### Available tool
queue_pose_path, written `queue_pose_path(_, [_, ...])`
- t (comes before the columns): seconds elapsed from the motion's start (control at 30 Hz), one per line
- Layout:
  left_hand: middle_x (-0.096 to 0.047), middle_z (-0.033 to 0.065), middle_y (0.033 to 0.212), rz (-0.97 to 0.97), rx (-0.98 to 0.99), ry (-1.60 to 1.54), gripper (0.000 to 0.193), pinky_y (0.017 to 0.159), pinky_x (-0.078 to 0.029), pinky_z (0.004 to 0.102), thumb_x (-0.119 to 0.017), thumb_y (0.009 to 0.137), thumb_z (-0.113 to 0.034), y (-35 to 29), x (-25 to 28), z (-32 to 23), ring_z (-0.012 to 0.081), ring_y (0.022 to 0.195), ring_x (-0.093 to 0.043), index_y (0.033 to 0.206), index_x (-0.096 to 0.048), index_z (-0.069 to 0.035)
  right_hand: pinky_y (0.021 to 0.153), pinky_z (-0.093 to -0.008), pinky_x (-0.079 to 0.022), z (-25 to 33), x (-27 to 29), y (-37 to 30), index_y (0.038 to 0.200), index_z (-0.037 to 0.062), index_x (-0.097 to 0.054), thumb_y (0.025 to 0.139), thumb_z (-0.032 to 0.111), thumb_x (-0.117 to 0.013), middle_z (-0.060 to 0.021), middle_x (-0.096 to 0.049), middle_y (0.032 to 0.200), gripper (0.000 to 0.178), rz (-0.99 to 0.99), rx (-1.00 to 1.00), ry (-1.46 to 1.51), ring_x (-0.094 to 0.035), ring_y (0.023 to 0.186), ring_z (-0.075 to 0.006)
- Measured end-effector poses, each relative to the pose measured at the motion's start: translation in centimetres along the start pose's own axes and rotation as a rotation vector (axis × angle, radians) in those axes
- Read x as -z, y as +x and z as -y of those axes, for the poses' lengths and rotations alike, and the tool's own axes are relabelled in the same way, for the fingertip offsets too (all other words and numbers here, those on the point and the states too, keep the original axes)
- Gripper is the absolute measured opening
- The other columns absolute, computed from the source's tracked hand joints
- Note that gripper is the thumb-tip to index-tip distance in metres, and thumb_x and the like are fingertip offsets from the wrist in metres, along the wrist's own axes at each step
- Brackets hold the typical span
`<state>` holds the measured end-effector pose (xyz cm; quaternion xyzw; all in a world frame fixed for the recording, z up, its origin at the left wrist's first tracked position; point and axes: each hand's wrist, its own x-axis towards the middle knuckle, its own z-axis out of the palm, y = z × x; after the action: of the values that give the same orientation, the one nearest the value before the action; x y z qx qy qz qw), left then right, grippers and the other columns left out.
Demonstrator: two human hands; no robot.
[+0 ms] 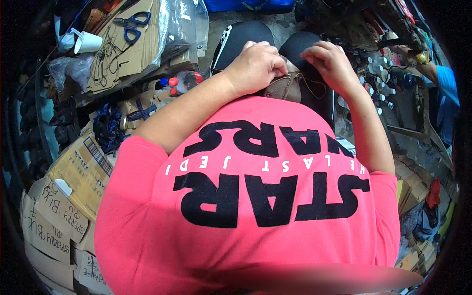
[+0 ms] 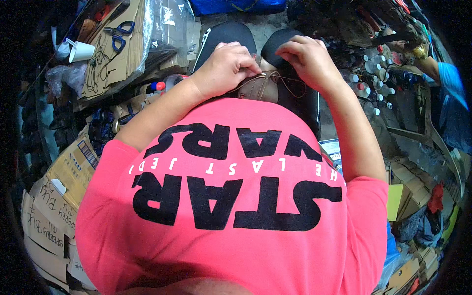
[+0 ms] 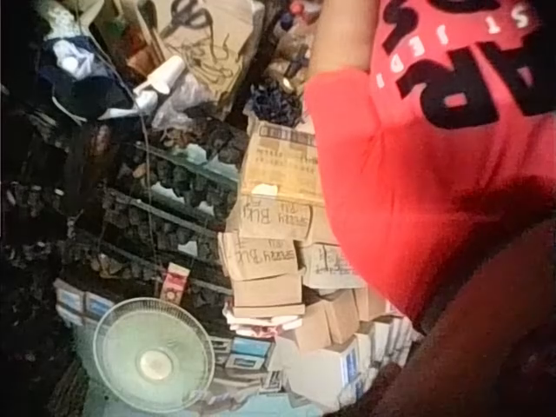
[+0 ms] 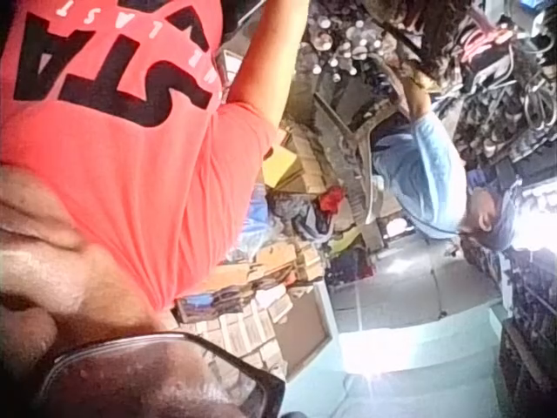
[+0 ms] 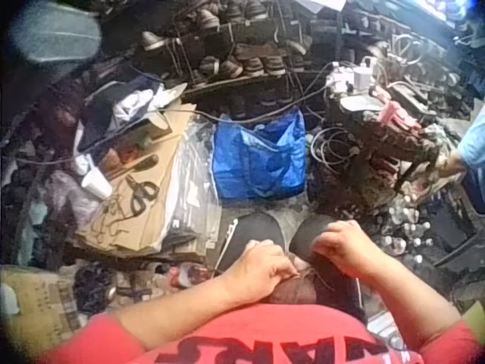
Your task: Stitching together pieces of a shoe upper by hand with a needle and thread.
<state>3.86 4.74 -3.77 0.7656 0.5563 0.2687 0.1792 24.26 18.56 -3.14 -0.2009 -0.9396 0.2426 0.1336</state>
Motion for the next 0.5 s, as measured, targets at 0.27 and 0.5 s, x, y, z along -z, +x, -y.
queue_pose_path(0.27, [-0.064, -0.002, 0.083, -0.022, 0.117, -0.022, 0.021, 0.08, -0.041, 0.0363, -0.072, 0.078, -0.014, -2.1, 0.4, 0.3, 0.02, 0.089, -0.057, 0.097, -0.076, -0.024, 0.067, -0.0356, -0.049, 1.7, -0.3, -2.7, 0.094, 0.0103, -0.074, 0.075, 0.006, -0.072, -0.0087, -0.064, 0.08, 0.019, 0.067, -0.106, 0.233, -0.061, 0.075, -0.0264])
queue_pose_path(0.5, [-0.067, -0.0033, 0.08, -0.109, 0.151, -0.057, 0.019, 0.079, -0.042, 0.0333, -0.074, 0.075, -0.016, -2.9, -0.7, 1.0, 0.0179, 0.084, -0.056, 0.094, -0.076, -0.021, 0.08, -0.0368, -0.042, 1.3, -2.0, -2.8, 0.093, 0.0148, -0.073, 0.076, 0.011, -0.072, -0.0041, -0.065, 0.083, 0.017, 0.029, -0.111, 0.199, -0.058, 0.084, -0.0242])
